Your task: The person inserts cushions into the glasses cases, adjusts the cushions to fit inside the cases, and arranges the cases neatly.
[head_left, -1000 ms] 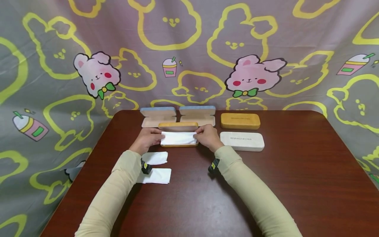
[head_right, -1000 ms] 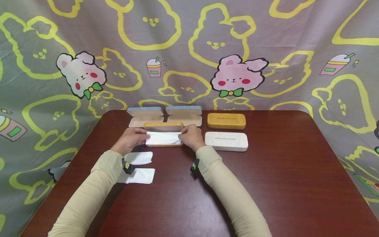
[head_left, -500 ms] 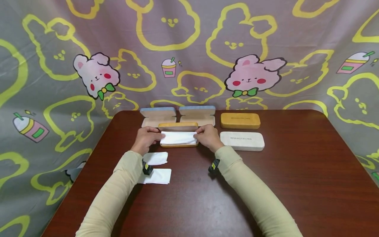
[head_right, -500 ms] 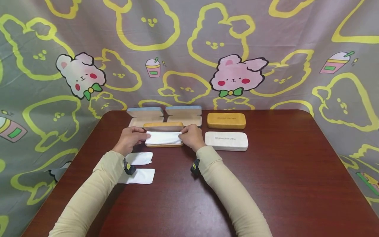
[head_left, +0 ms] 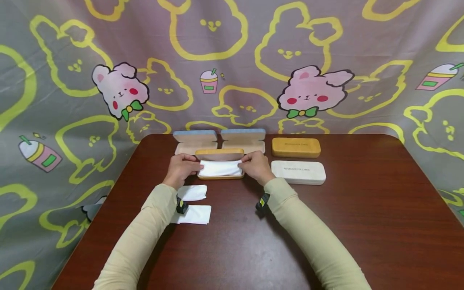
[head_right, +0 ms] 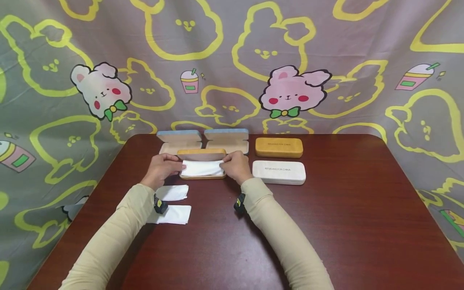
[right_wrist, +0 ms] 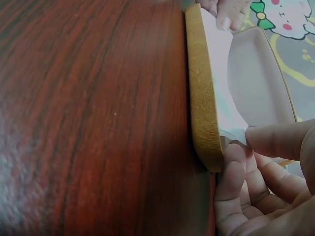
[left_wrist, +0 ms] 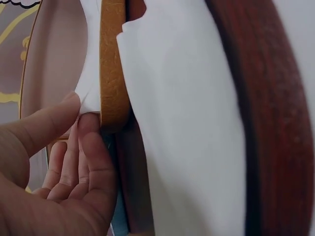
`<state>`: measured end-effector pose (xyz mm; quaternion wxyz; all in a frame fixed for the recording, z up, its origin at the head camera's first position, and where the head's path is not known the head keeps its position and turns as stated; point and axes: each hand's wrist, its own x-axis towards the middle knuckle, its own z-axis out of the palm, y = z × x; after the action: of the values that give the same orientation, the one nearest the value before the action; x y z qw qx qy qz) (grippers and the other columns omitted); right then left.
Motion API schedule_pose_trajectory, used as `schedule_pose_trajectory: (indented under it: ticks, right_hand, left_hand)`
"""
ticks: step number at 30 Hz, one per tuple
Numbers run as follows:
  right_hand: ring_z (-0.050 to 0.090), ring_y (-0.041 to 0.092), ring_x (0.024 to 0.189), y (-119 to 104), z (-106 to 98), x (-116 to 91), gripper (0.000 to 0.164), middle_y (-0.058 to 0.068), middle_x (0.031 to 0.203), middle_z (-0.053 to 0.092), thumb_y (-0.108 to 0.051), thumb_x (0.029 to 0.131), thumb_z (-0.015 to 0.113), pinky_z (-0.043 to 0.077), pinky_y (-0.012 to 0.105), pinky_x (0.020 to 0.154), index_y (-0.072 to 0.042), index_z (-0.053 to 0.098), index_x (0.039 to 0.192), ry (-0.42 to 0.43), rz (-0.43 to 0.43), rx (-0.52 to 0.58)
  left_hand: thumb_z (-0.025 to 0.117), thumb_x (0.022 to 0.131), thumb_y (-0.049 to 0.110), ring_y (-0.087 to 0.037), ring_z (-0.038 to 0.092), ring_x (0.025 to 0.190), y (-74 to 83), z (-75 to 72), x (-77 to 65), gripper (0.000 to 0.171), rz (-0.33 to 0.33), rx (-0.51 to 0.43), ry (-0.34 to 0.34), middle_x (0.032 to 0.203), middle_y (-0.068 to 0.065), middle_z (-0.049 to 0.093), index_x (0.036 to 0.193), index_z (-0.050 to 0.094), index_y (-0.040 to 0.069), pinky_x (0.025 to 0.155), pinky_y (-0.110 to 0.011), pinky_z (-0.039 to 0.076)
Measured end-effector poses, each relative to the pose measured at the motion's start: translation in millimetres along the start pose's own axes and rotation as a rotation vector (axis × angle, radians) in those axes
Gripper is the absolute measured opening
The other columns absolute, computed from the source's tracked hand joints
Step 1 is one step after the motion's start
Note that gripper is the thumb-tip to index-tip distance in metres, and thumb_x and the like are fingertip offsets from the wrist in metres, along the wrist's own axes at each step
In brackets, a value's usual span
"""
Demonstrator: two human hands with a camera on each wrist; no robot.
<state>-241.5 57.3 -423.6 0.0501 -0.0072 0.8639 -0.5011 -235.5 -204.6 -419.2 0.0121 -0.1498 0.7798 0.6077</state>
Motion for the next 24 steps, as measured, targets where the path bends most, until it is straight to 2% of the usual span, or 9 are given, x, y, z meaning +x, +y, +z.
schedule_pose_trajectory:
  ticks: [4, 9, 14, 19, 24]
  right_hand:
    - [0.063, 0.019, 0.081, 1.6, -1.0, 0.1, 0.010, 0.002, 0.080, 0.072, -0.015, 0.085, 0.080, 0.049, 0.030, 0.067, -0.006, 0.078, 0.089, 0.007, -0.007, 0.020]
    - [0.065, 0.018, 0.069, 6.7, -4.5, 1.1, 0.011, 0.007, 0.072, 0.071, -0.013, 0.088, 0.076, 0.048, 0.026, 0.058, -0.002, 0.078, 0.092, -0.006, -0.002, 0.108]
    - [0.068, 0.025, 0.075, 12.1, -6.7, 2.7, 0.014, 0.017, 0.086, 0.072, -0.002, 0.092, 0.069, 0.055, 0.029, 0.063, 0.006, 0.074, 0.102, -0.023, 0.001, 0.249]
    - [0.069, 0.030, 0.082, 12.9, -7.2, 3.0, 0.018, 0.022, 0.095, 0.072, 0.003, 0.097, 0.058, 0.057, 0.029, 0.066, 0.010, 0.069, 0.108, -0.030, 0.032, 0.347]
    - [0.067, 0.025, 0.079, 8.2, -8.4, 3.0, 0.024, 0.017, 0.095, 0.068, -0.009, 0.103, 0.051, 0.056, 0.028, 0.065, 0.006, 0.066, 0.114, 0.014, 0.100, 0.351]
  left_hand:
    - [0.085, 0.077, -0.001, -0.017, 0.064, 0.071, 2.8, -0.9, -2.0, 0.037, 0.013, 0.029, -0.015, 0.086, -0.009, 0.065, 0.104, 0.060, -0.005, 0.071, -0.033, 0.057]
    - [0.082, 0.080, 0.001, -0.019, 0.067, 0.075, 7.0, -5.4, -4.4, 0.036, 0.007, 0.058, -0.056, 0.087, -0.011, 0.071, 0.108, 0.060, -0.006, 0.077, -0.038, 0.056]
    - [0.078, 0.085, 0.001, -0.021, 0.068, 0.080, 8.4, -10.1, -3.8, 0.032, -0.001, 0.070, -0.084, 0.094, -0.015, 0.071, 0.112, 0.063, -0.007, 0.084, -0.043, 0.056]
    - [0.069, 0.093, 0.002, -0.022, 0.068, 0.085, 7.0, -15.2, -1.1, 0.027, -0.038, 0.082, -0.077, 0.098, -0.015, 0.069, 0.118, 0.064, -0.008, 0.082, -0.038, 0.056]
    - [0.059, 0.102, 0.012, -0.020, 0.068, 0.081, 9.3, -18.8, 4.3, 0.030, -0.108, 0.075, -0.097, 0.096, -0.012, 0.069, 0.122, 0.062, -0.009, 0.080, -0.035, 0.057]
